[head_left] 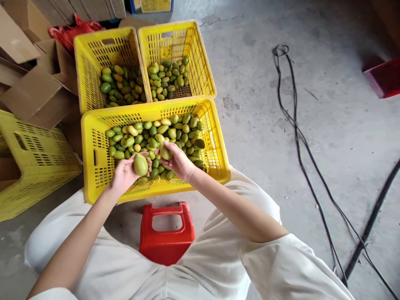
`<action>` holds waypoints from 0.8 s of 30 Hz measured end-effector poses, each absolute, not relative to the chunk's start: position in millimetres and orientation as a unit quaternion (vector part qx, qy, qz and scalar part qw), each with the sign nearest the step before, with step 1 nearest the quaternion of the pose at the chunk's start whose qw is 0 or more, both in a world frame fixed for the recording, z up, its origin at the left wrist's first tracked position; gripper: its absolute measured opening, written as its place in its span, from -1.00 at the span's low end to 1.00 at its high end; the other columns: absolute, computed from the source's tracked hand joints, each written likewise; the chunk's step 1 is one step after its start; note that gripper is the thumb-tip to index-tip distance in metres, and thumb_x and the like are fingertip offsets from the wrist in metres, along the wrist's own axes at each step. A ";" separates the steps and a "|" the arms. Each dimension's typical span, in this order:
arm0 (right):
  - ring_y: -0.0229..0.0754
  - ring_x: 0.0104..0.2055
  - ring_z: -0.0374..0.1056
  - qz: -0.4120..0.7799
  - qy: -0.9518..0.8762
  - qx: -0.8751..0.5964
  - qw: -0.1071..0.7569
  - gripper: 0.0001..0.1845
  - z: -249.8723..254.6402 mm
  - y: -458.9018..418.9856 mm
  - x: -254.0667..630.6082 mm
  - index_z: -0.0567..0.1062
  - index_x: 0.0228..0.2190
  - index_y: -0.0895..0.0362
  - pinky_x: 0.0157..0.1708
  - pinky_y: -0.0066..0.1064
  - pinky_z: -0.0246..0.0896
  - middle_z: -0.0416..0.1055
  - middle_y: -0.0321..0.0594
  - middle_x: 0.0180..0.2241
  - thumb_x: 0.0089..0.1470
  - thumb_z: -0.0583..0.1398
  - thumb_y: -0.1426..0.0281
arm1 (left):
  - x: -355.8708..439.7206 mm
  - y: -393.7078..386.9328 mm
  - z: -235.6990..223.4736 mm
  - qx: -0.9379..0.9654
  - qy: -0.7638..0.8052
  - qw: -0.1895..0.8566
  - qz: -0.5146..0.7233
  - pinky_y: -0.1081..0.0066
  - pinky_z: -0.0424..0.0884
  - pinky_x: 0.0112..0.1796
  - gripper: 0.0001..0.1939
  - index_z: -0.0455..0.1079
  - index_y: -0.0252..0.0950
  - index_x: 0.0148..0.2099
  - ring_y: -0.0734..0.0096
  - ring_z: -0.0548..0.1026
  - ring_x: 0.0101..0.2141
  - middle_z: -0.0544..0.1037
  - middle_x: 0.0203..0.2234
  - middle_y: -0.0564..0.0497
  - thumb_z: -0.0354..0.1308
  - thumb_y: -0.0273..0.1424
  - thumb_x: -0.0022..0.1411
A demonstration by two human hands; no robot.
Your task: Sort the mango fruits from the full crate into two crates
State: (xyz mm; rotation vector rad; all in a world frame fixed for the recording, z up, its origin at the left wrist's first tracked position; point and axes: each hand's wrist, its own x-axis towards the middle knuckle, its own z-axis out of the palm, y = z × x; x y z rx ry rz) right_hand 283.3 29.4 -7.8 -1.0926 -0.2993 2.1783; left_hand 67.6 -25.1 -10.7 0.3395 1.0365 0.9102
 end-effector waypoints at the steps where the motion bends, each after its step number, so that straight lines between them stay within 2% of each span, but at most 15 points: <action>1: -0.37 -0.53 0.16 0.836 -0.118 -0.417 0.337 -0.61 -9.1 29.8 283.8 0.42 -0.25 0.05 -0.58 -0.56 -0.02 0.57 -0.34 -0.36 0.31 0.45 0.11 | 67.8 -25.9 -11.9 0.153 0.480 0.759 0.414 0.07 0.74 -0.08 -0.57 0.62 -0.37 0.09 -0.11 0.74 -0.04 0.75 -0.08 -0.26 0.35 -0.22 0.26; 3: -0.34 -0.50 0.19 0.843 -0.111 -0.413 0.327 -0.59 -10.8 31.0 284.4 0.43 -0.26 0.05 -0.56 -0.54 0.04 0.55 -0.31 -0.36 0.33 0.44 0.08 | 66.9 -27.2 -15.6 0.155 0.486 0.755 0.413 0.00 0.73 0.04 -0.55 0.60 -0.34 0.16 -0.16 0.73 0.07 0.74 -0.03 -0.24 0.40 -0.24 0.30; 5: -0.29 -0.46 0.24 0.848 -0.088 -0.414 0.319 -0.67 -11.1 32.3 284.2 0.47 -0.23 0.06 -0.54 -0.52 0.11 0.53 -0.28 -0.36 0.43 0.36 0.10 | 65.0 -28.0 -19.3 0.167 0.487 0.747 0.421 0.04 0.74 0.02 -0.55 0.57 -0.29 0.12 -0.12 0.73 0.05 0.72 -0.08 -0.19 0.52 -0.22 0.27; 7: -0.27 -0.46 0.23 0.848 -0.059 -0.421 0.316 -0.73 -9.8 33.2 283.4 0.51 -0.19 0.07 -0.55 -0.51 0.09 0.52 -0.26 -0.36 0.53 0.24 0.15 | 63.5 -28.3 -20.9 0.181 0.485 0.740 0.429 0.18 0.74 -0.09 -0.51 0.54 -0.25 0.01 0.04 0.74 -0.08 0.68 -0.17 -0.08 0.66 -0.23 0.16; 9: -0.27 -0.47 0.20 0.848 -0.034 -0.423 0.318 -0.70 -7.0 33.8 282.5 0.55 -0.16 0.08 -0.57 -0.51 0.07 0.49 -0.25 -0.36 0.58 0.15 0.19 | 63.6 -28.2 -19.5 0.187 0.487 0.736 0.431 0.33 0.69 -0.22 -0.46 0.46 -0.22 -0.11 0.25 0.71 -0.23 0.62 -0.25 0.04 0.73 -0.28 0.05; 11: -0.26 -0.47 0.20 0.851 -0.018 -0.416 0.320 -0.67 -3.2 34.1 281.7 0.57 -0.14 0.08 -0.57 -0.51 0.09 0.47 -0.26 -0.37 0.61 0.09 0.22 | 65.2 -27.8 -16.5 0.186 0.490 0.732 0.435 0.41 0.64 -0.29 -0.42 0.39 -0.21 -0.18 0.37 0.67 -0.32 0.59 -0.29 0.10 0.75 -0.33 -0.01; 14: -0.23 -0.44 0.26 0.861 -0.011 -0.404 0.310 -0.69 1.7 34.1 281.4 0.58 -0.11 0.10 -0.53 -0.50 0.18 0.52 -0.22 -0.35 0.60 0.06 0.32 | 67.8 -27.2 -13.6 0.189 0.487 0.730 0.440 0.39 0.61 -0.31 -0.42 0.38 -0.21 -0.16 0.38 0.65 -0.35 0.64 -0.27 0.06 0.74 -0.34 0.00; 19: -0.20 -0.42 0.29 0.868 -0.031 -0.398 0.296 -0.79 -1.3 32.1 281.8 0.58 -0.08 0.12 -0.49 -0.45 0.24 0.61 -0.14 -0.29 0.52 0.14 0.35 | 68.1 -26.8 -16.9 0.206 0.475 0.737 0.435 0.45 0.47 -0.44 -0.47 0.51 -0.23 -0.05 0.43 0.51 -0.48 0.57 -0.43 0.09 0.69 -0.14 0.14; 21: -0.19 -0.41 0.29 0.865 -0.045 -0.401 0.297 -0.79 -4.5 31.3 282.5 0.58 -0.06 0.11 -0.48 -0.44 0.26 0.63 -0.15 -0.29 0.51 0.15 0.33 | 67.9 -27.0 -16.9 0.196 0.464 0.743 0.440 0.40 0.53 -0.41 -0.44 0.54 -0.25 -0.09 0.38 0.55 -0.44 0.58 -0.41 0.04 0.66 0.01 0.15; 23: -0.17 -0.40 0.30 0.865 -0.057 -0.402 0.296 -0.77 -6.8 31.1 283.4 0.59 -0.04 0.10 -0.46 -0.43 0.28 0.63 -0.16 -0.29 0.50 0.14 0.32 | 68.0 -27.3 -14.6 0.164 0.455 0.760 0.434 0.24 0.68 -0.24 -0.42 0.59 -0.27 -0.06 0.18 0.67 -0.27 0.65 -0.30 -0.07 0.58 0.10 0.18; 24: -0.17 -0.39 0.31 0.865 -0.062 -0.401 0.295 -0.76 -7.7 31.1 283.8 0.59 -0.04 0.10 -0.44 -0.42 0.30 0.63 -0.16 -0.29 0.50 0.13 0.31 | 68.1 -27.5 -13.1 0.147 0.454 0.769 0.425 0.12 0.72 -0.11 -0.42 0.61 -0.28 0.00 0.05 0.70 -0.15 0.69 -0.22 -0.13 0.54 0.08 0.21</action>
